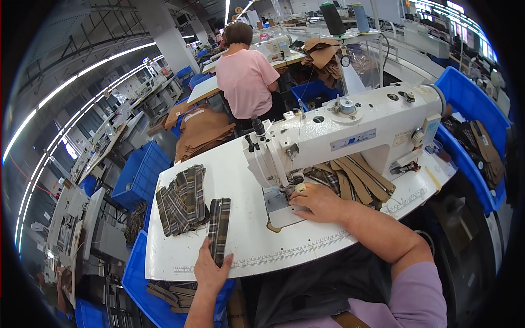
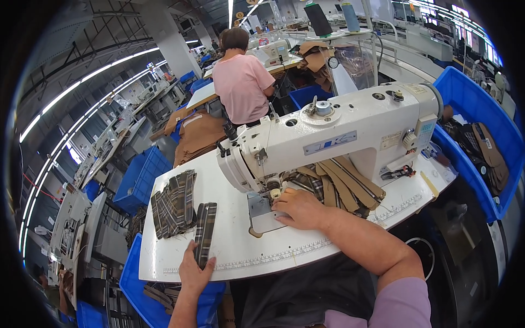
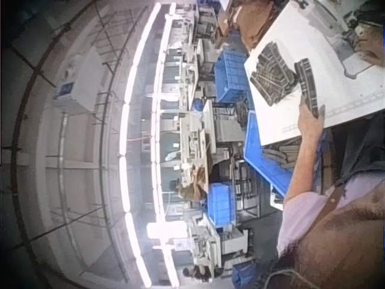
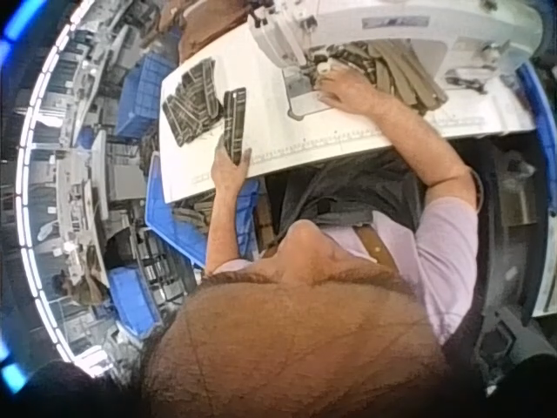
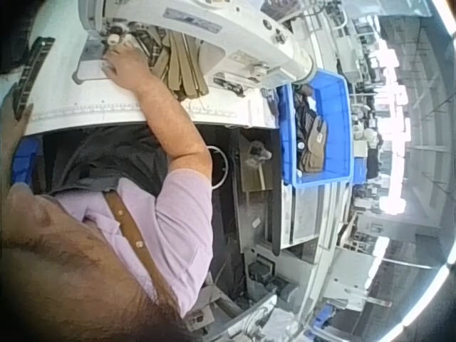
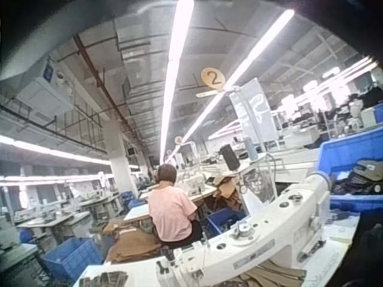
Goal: The recorder is using an industrial sewing machine to assemble leather or heavy fabric strips with zippers.
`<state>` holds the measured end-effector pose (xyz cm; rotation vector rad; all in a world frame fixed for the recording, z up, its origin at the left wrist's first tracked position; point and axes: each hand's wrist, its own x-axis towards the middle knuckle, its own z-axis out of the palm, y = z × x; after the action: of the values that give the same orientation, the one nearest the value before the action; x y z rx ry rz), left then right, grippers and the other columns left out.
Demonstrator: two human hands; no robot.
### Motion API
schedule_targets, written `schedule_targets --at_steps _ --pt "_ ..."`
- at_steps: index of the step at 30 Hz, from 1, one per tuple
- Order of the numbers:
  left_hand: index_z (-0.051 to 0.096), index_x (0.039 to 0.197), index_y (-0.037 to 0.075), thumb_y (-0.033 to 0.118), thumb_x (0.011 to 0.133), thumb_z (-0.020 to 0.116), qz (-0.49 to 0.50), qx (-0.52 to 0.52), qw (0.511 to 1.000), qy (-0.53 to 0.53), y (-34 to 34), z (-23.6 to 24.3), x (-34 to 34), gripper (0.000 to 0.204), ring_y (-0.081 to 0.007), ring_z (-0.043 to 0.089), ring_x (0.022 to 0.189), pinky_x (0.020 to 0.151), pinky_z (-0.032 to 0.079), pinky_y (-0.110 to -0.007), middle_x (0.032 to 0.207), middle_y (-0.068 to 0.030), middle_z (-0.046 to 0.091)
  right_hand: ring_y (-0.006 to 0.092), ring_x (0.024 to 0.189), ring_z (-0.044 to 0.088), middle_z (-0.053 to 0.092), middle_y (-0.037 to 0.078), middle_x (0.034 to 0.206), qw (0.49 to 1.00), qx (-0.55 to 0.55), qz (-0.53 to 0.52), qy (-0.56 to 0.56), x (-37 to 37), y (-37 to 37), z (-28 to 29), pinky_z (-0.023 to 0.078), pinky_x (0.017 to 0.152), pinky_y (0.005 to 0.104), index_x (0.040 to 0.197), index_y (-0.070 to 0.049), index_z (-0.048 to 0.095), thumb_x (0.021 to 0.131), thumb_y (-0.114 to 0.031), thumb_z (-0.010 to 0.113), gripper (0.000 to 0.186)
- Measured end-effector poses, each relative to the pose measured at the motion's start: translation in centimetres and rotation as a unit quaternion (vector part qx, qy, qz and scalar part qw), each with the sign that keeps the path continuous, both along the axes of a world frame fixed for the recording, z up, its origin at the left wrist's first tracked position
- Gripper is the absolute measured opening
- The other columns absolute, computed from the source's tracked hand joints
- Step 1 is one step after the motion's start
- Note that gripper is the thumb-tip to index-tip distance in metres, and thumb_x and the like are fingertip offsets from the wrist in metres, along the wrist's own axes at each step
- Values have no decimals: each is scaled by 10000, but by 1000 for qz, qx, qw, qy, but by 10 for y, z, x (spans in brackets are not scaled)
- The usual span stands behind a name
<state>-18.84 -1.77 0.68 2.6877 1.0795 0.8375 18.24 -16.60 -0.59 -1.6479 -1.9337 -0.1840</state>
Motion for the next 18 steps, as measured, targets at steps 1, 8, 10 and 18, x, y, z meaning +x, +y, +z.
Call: schedule_targets --at_steps 1,8,10,18 --pt "652 1347 47 216 866 767 -1 0 1000 -1 1 3 0 523 -314 666 1015 873 543 -386 1299 -190 592 272 1124 615 694 59 1135 1000 0 4 1 1 0 0 531 939 416 1117 -86 750 891 -291 747 305" --pt "822 1133 140 -20 705 573 -121 -257 953 108 21 42 -10 520 -279 677 1016 875 543 -412 1133 -100 686 280 1112 619 697 65 1120 1000 8 4 18 0 -5 -1 530 933 420 1102 -88 752 893 -290 745 291" --pt "830 1120 150 -38 681 570 -323 -136 925 147 28 47 -9 544 -256 669 1092 983 512 -407 1221 -79 700 280 1102 622 700 67 1099 1000 -7 -2 12 -3 -4 2 530 921 424 1089 -90 753 896 -290 742 278" --pt "792 926 90 193 853 814 -478 -275 834 33 -4 17 101 128 -304 614 1297 1257 283 -553 1347 -103 666 301 1026 660 718 62 1096 999 2 25 23 2 -2 3 545 886 436 1074 -82 750 842 -225 773 273"
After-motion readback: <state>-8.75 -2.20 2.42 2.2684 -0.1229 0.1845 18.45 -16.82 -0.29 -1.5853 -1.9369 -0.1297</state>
